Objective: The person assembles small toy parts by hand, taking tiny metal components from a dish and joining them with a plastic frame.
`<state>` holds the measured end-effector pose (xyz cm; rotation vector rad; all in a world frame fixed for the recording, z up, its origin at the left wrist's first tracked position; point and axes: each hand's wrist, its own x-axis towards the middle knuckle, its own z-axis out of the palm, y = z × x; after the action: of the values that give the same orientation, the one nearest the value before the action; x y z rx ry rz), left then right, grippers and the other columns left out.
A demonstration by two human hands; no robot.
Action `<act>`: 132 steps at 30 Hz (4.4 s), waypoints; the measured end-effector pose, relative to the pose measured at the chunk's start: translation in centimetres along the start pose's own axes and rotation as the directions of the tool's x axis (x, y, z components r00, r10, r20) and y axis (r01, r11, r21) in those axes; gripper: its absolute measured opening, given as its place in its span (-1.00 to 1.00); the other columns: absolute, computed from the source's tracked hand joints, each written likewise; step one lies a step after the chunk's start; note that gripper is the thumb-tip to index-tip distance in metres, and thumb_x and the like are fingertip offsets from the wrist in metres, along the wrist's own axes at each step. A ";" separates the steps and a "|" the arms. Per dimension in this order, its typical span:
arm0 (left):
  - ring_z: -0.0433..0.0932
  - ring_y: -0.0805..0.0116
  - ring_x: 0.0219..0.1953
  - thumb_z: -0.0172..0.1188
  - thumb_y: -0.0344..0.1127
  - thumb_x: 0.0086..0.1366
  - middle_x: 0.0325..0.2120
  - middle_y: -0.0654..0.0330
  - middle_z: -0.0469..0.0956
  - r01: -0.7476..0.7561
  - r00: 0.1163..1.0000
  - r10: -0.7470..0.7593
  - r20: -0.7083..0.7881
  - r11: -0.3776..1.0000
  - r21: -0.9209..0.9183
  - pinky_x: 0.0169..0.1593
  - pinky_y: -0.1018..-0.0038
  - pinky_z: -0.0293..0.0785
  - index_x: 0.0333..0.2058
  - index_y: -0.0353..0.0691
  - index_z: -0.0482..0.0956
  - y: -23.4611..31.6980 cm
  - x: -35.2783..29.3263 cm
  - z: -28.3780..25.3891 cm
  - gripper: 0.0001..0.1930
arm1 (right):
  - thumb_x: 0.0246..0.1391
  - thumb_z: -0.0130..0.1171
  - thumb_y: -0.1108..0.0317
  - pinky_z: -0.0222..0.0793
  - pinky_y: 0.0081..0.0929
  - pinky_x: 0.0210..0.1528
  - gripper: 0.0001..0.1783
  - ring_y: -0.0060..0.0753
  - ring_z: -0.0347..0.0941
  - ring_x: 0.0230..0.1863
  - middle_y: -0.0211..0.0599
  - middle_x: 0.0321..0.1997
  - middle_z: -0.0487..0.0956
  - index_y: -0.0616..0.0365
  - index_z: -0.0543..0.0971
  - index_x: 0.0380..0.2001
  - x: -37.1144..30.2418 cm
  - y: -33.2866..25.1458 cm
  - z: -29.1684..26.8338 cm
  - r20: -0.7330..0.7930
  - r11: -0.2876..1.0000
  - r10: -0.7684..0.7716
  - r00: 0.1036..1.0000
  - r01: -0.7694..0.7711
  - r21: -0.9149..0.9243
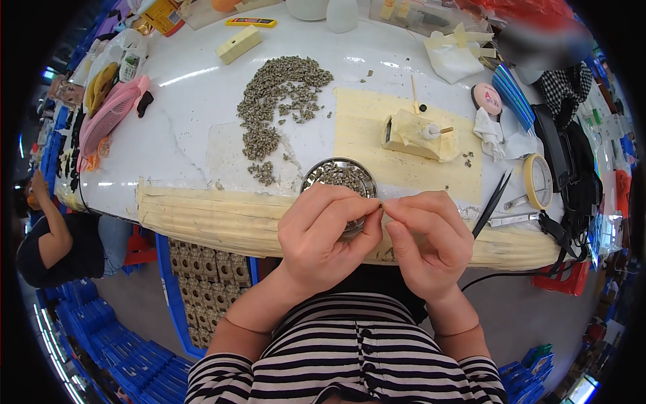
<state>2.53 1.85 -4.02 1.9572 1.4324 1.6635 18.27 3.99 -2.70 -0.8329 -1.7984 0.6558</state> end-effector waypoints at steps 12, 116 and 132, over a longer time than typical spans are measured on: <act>0.54 0.28 -0.50 0.41 -0.62 -0.11 -0.49 0.17 0.57 -0.114 0.993 0.114 -0.019 0.993 -0.031 -0.47 0.49 0.45 -0.37 -0.29 0.64 0.0 0.3 -0.3 -0.74 | -0.06 0.37 0.56 0.43 -0.52 -0.28 -0.80 -0.34 0.53 -0.35 -0.22 -0.34 0.62 0.27 0.68 -0.28 -0.1 0.4 -0.1 0.080 0.977 0.173 0.982 -0.181 0.112; 0.54 0.27 -0.51 0.41 -0.59 -0.13 -0.51 0.16 0.57 -0.073 0.997 0.073 0.009 0.997 -0.025 -0.47 0.48 0.45 -0.39 -0.29 0.64 -0.2 0.1 -0.1 -0.75 | -0.20 0.42 0.59 0.39 -0.50 -0.37 -0.72 -0.34 0.48 -0.42 -0.29 -0.42 0.59 0.23 0.67 -0.31 -0.2 0.1 0.2 -0.029 0.996 -0.073 0.997 0.071 -0.057; 0.54 0.34 -0.47 0.41 -0.61 -0.07 -0.44 0.18 0.59 -0.178 0.980 0.183 0.079 0.982 -0.062 -0.44 0.54 0.46 -0.33 -0.31 0.66 -0.2 0.1 -0.4 -0.74 | 0.01 0.29 0.56 0.38 -0.49 -0.36 -0.92 -0.30 0.47 -0.43 -0.25 -0.44 0.58 0.25 0.56 -0.45 -0.6 0.3 0.1 -0.014 0.985 0.149 0.989 -0.147 0.095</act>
<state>2.07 1.81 -3.91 2.1548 1.1982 1.6511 18.38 3.71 -3.32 -0.9125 -1.6848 0.8189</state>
